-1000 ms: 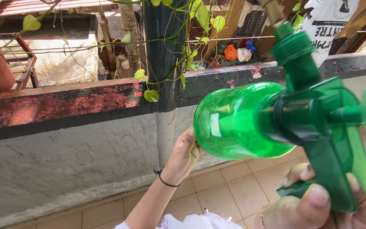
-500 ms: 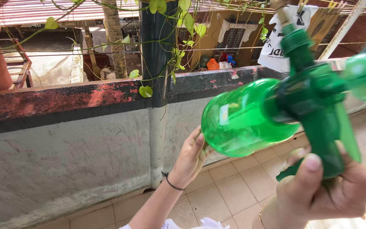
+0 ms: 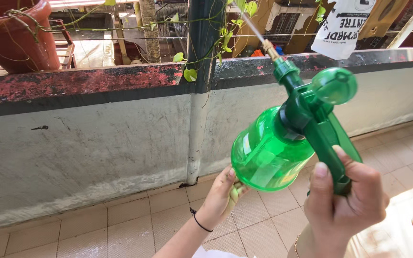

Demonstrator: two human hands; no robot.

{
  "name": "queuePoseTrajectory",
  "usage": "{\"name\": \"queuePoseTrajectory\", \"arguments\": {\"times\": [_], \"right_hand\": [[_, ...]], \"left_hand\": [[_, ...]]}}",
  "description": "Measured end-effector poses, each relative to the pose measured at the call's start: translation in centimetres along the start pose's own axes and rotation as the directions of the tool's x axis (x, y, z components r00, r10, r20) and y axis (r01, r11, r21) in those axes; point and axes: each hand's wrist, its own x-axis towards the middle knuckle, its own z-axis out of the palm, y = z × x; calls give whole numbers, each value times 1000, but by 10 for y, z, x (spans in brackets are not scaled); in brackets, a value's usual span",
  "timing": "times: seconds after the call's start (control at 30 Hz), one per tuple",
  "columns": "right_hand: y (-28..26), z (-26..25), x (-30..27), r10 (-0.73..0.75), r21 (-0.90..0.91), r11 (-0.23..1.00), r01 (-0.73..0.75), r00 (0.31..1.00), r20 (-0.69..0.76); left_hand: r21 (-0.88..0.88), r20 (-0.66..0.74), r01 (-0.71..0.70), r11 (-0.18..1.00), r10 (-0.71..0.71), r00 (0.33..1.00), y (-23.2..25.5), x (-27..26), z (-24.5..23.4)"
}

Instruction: The person uses a green pressure sprayer to water several potted plants arranged on a balcony ledge. They repeatedly pump the handle to build pressure and spray water onto the plants and the surrounding ledge area.

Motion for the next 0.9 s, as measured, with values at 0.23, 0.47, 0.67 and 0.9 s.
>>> {"name": "queuePoseTrajectory", "arguments": {"times": [0.23,0.47,0.67,0.9], "right_hand": [[-25,5,-14,-94,-61,994,87,989,-118],[-44,32,-10,-6,55,998,15,988,-157],[-28,60,-28,18,-141,990,-16,1000,10],[-41,92,-25,-37,-215,976,32,999,-21]], "left_hand": [[117,103,-99,988,87,991,47,4,13],[156,133,-48,987,27,991,84,3,4],[72,20,100,992,-102,995,73,-28,-41],[96,76,95,991,-103,992,101,-8,-65]]}}
